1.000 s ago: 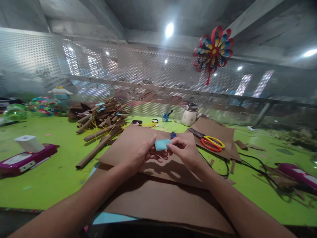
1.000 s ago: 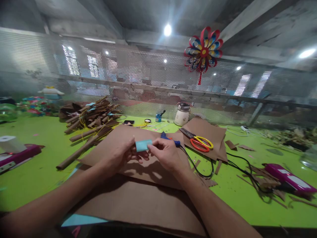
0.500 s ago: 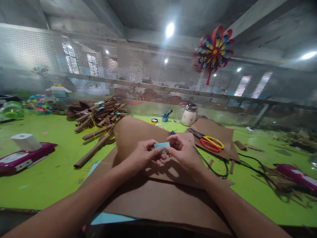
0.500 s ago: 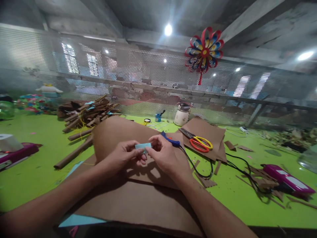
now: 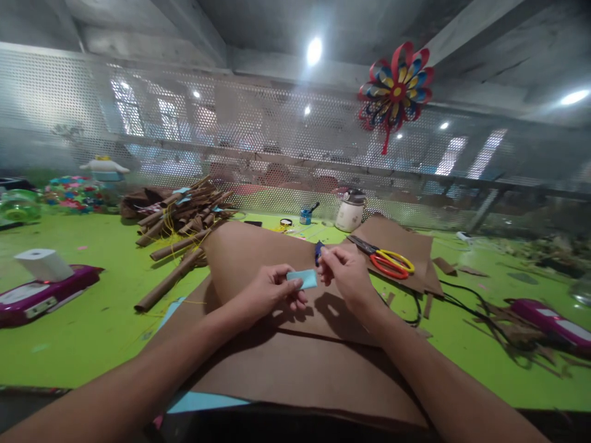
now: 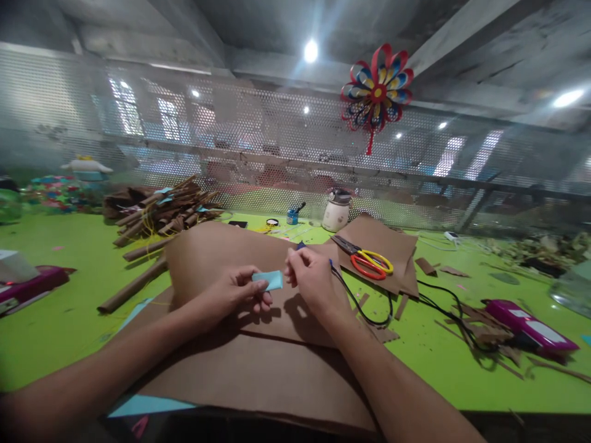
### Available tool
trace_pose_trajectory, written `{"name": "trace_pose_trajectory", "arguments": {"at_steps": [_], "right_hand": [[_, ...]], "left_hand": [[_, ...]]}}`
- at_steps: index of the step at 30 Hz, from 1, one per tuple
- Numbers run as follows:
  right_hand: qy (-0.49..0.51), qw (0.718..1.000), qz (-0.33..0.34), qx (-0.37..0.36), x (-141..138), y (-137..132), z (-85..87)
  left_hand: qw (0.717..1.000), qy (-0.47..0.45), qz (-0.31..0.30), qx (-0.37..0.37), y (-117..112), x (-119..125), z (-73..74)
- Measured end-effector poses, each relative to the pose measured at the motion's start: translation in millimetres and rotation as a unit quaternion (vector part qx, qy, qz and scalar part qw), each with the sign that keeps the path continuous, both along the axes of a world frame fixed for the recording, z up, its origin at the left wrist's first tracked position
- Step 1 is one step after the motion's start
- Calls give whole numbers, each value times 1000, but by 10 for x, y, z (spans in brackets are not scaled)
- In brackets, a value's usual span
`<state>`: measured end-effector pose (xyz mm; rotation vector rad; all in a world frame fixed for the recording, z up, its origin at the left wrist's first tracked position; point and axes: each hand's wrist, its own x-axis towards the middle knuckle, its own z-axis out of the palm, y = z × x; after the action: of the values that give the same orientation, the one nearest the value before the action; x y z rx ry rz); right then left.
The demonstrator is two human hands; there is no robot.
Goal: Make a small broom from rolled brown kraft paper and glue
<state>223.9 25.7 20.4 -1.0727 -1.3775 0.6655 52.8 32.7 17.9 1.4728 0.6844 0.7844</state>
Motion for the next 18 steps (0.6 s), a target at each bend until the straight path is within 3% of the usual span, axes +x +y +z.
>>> {"name": "trace_pose_trajectory", "arguments": {"at_steps": [3,5,8,12,15,18], "right_hand": [[-24,995,-76,56,84,70,9],[-61,991,-89,83,124,88,41],[-113,991,-13,68,152,67,98],[-200,964,170,34,156,-8,137],[-200,956,213,10,144,-42,143],[-113,967,226,-18,123,-37,153]], "left_hand": [[1000,-20,5,-22,35,-14,-26],[999,-32,4,-29,54,-29,-40],[999,-38,2,-31,60,-52,-45],[999,-20,-10,-27,37,-70,-24],[999,-10,-19,-28,15,-73,-5],[1000,-15,-4,-18,8,-72,3]]}}
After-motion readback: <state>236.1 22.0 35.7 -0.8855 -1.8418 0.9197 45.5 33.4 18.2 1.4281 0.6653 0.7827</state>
